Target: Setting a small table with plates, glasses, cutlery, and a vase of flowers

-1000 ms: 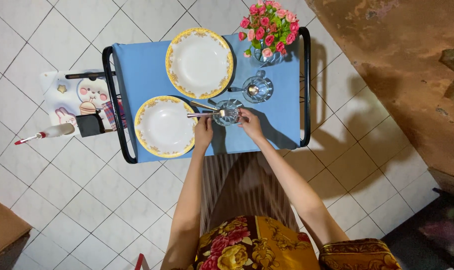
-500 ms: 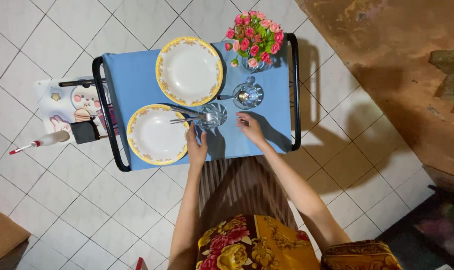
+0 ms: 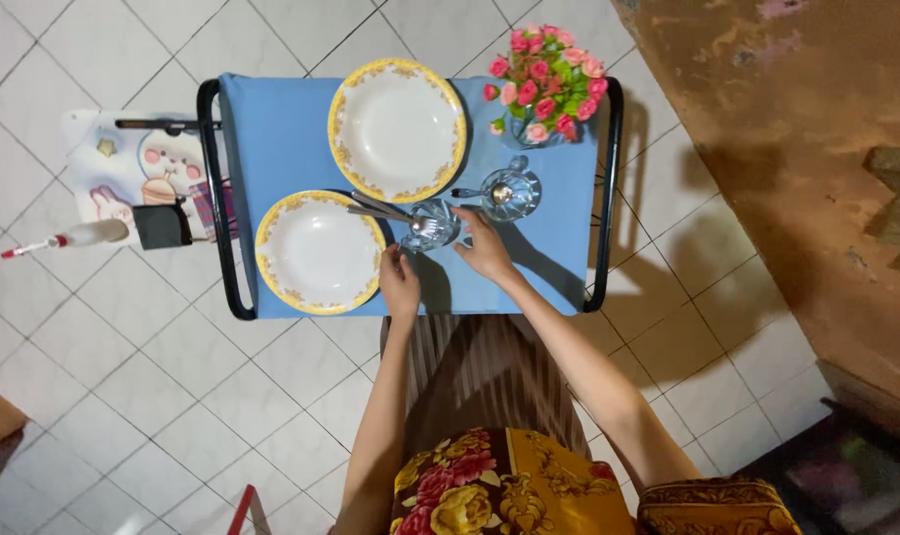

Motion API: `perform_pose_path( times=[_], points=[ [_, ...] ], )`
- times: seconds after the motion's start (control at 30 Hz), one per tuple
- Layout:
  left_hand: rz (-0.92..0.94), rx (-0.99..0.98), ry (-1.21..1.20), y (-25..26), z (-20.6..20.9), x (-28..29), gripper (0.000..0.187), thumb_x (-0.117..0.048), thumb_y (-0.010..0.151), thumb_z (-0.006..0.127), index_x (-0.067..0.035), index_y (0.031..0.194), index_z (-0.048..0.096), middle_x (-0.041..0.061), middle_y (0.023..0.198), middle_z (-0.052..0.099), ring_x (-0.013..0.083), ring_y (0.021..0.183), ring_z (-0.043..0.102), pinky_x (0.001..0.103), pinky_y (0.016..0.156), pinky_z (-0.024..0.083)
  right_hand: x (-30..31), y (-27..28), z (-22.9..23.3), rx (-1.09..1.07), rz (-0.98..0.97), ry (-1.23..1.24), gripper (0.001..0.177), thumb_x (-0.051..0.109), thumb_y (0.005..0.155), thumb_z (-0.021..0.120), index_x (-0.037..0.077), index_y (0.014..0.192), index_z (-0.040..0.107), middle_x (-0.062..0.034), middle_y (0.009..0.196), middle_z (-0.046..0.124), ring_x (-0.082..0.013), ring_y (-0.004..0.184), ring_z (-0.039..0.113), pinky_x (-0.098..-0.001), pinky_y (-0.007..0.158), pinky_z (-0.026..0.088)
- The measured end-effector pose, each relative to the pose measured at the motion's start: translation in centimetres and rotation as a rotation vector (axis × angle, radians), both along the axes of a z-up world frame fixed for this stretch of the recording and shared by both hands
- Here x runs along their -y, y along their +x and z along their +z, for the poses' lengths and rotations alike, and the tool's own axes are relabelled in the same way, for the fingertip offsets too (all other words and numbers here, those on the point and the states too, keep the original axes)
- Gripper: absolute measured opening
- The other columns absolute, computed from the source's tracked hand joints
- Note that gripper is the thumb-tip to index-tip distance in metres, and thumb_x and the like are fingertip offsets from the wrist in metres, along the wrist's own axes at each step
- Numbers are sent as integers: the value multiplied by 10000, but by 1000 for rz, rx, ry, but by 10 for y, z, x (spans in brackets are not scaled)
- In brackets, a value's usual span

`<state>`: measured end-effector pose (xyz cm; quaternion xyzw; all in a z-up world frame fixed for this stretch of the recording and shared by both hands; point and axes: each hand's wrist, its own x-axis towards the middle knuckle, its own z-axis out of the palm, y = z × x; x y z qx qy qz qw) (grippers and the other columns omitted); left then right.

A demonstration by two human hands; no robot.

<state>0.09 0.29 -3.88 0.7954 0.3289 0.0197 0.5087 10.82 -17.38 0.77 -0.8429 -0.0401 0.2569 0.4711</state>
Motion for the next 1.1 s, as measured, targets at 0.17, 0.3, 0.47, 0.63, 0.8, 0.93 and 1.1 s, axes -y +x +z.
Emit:
perform_pose_path(
  times=[0.17,0.3,0.47,0.63,0.8,0.93,1.1],
  points=[
    [35,-3,7,4,-2,3,323,-85,1023,534,13,1329,565,182,979,709,300,834,704,403,746,548,-15,6,14,-6,95,-27,790,99,761,842,97,1460,473,-157,1380,586,-323,1113,662,-414,947,535],
    [9,-135,14,19,20,3,347,-89,1023,514,4,1354,557,209,866,704,350,768,688,442,714,528,-23,13,23,-25,109,-48,871,124,736,882,102,1487,442,-150,1401,573,-321,1137,641,-410,952,527],
    [-59,-103,76,12,-17,1,365,-19,943,541,14,1300,608,226,889,711,377,810,690,459,751,538,-28,14,31,-19,144,-90,899,148,744,891,102,1507,418,-153,1407,571,-317,1139,638,-416,960,521],
    [-51,-10,61,16,-5,6,314,21,907,569,47,1210,645,233,895,700,379,822,688,454,759,543,-25,10,27,-12,152,-112,891,150,751,886,97,1504,413,-162,1391,591,-318,1122,652,-423,947,525],
    [-29,-66,-10,20,9,5,249,-5,958,573,33,1190,654,223,888,709,363,790,698,437,731,545,-23,4,26,13,127,-135,883,146,758,881,102,1508,418,-190,1311,639,-349,1115,662,-443,921,532],
    [-63,-58,35,23,15,0,246,-15,954,584,33,1181,664,234,892,708,370,790,696,440,718,540,-23,1,24,-22,102,-159,891,161,763,884,114,1516,410,-191,1280,653,-353,1131,658,-446,921,533],
    [-121,-106,24,32,32,-7,242,-32,960,572,24,1173,674,233,830,711,374,752,700,446,703,543,-21,0,19,67,94,-120,883,156,751,893,98,1488,411,-206,1334,634,-371,1160,645,-455,947,523]
  ],
)
